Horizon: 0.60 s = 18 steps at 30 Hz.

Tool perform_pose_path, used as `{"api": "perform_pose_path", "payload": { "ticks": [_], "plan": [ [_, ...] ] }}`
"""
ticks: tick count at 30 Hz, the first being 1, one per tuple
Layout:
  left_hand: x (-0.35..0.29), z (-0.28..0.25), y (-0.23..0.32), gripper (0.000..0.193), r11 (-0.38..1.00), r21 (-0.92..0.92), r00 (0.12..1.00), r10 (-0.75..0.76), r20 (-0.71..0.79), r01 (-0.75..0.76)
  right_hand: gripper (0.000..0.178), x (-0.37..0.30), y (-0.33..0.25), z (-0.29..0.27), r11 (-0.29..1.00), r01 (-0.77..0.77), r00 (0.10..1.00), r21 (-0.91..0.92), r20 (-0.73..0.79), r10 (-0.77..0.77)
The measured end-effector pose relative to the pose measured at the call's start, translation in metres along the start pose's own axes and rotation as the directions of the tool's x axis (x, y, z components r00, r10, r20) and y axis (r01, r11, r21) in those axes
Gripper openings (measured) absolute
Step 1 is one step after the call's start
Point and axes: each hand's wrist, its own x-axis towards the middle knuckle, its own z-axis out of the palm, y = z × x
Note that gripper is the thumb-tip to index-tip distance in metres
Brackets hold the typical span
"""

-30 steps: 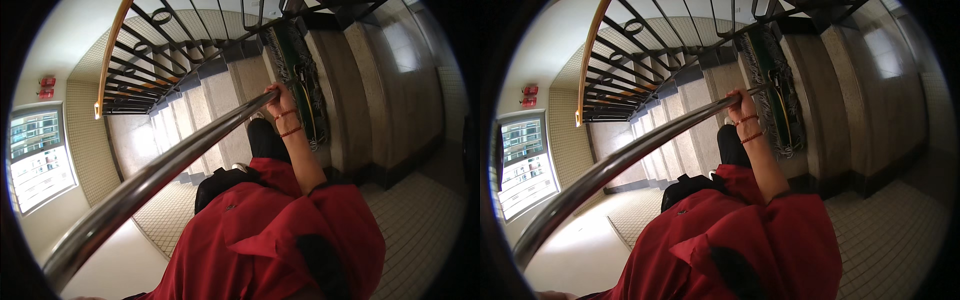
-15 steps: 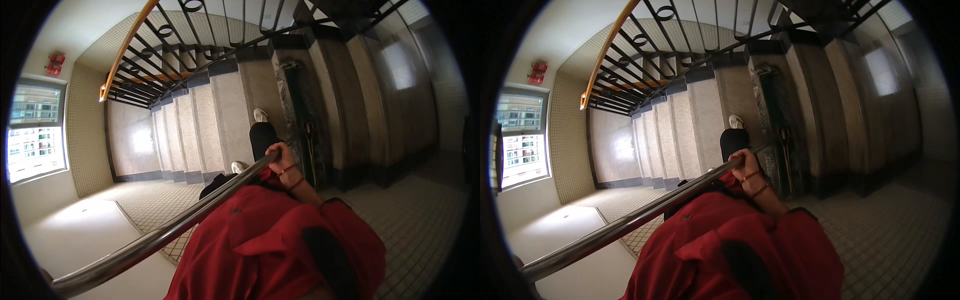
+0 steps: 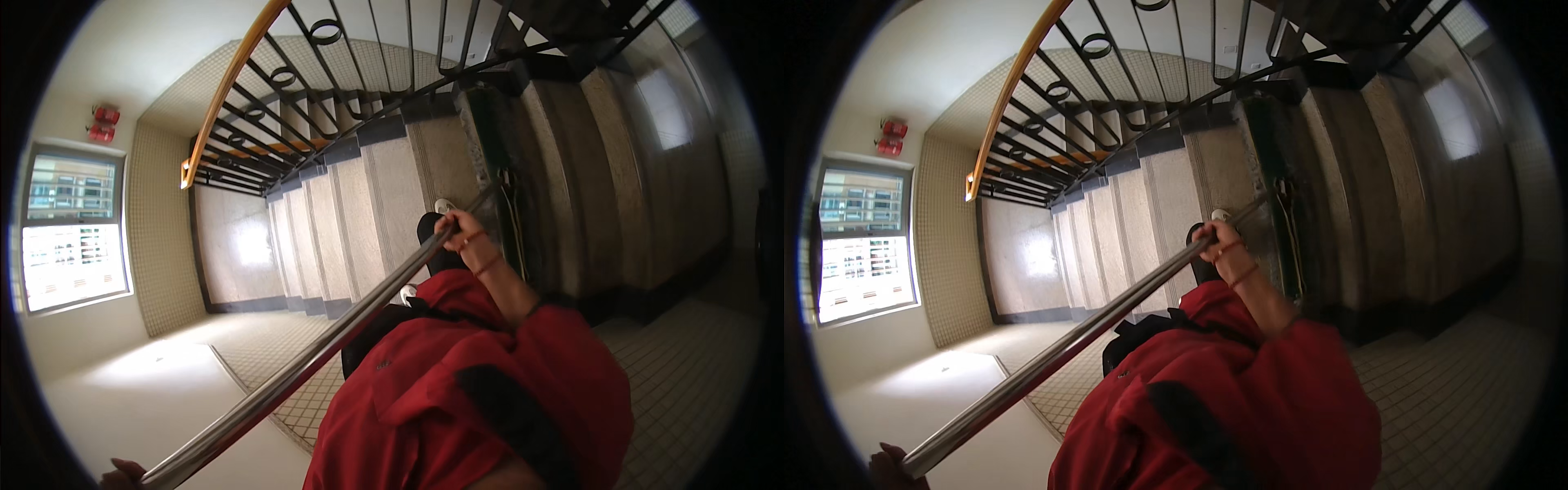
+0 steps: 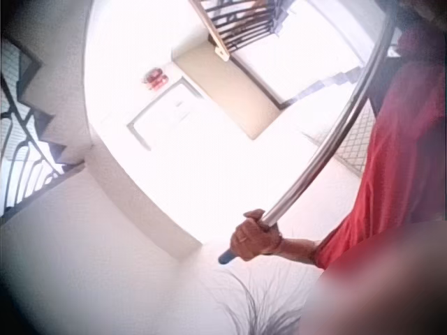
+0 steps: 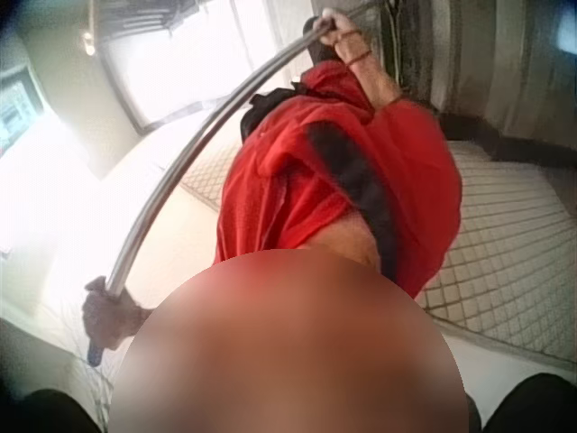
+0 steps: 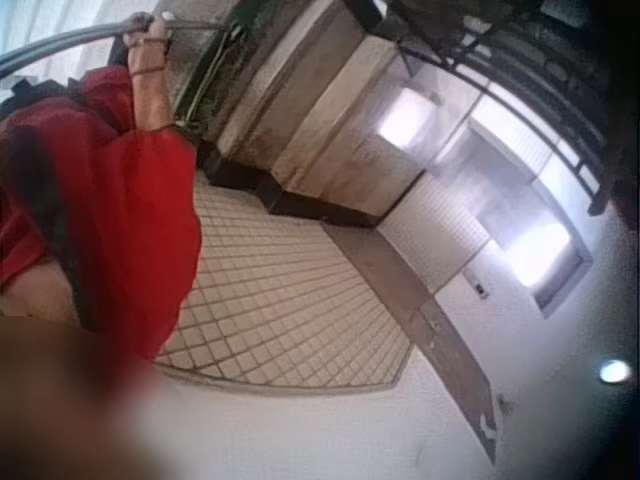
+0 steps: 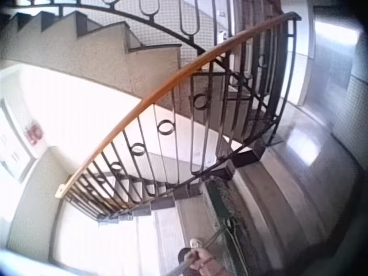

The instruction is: The person mops a spiral staircase using a long-handled mop with a green head. They systematically clean each step and the landing areas, moving up and down the stairs to cover the entire surface.

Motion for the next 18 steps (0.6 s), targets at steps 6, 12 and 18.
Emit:
{"api": "perform_pose_path", "payload": {
  "ticks": [6, 12, 18],
  "plan": [
    [-0.007, -0.002, 0.039, 0.008, 0.954, -0.299, 0.983, 0.039, 0.181, 0.017, 0.020, 0.039, -0.045, 0.057, 0.894, 0.177, 0.984, -0.412, 0.072, -0.162],
    [-0.008, 0.004, 0.071, 0.008, 0.949, -0.314, 0.999, -0.024, 0.032, 0.033, 0.016, 0.123, -0.079, 0.006, 0.918, 0.365, 0.931, -0.156, 0.067, -0.359],
    [-0.091, 0.037, 0.072, 0.012, 0.961, -0.272, 0.979, 0.018, 0.203, 0.039, 0.010, 0.037, 0.024, 0.007, 0.887, 0.461, 0.885, 0.030, 0.063, -0.462]
  ]
}}
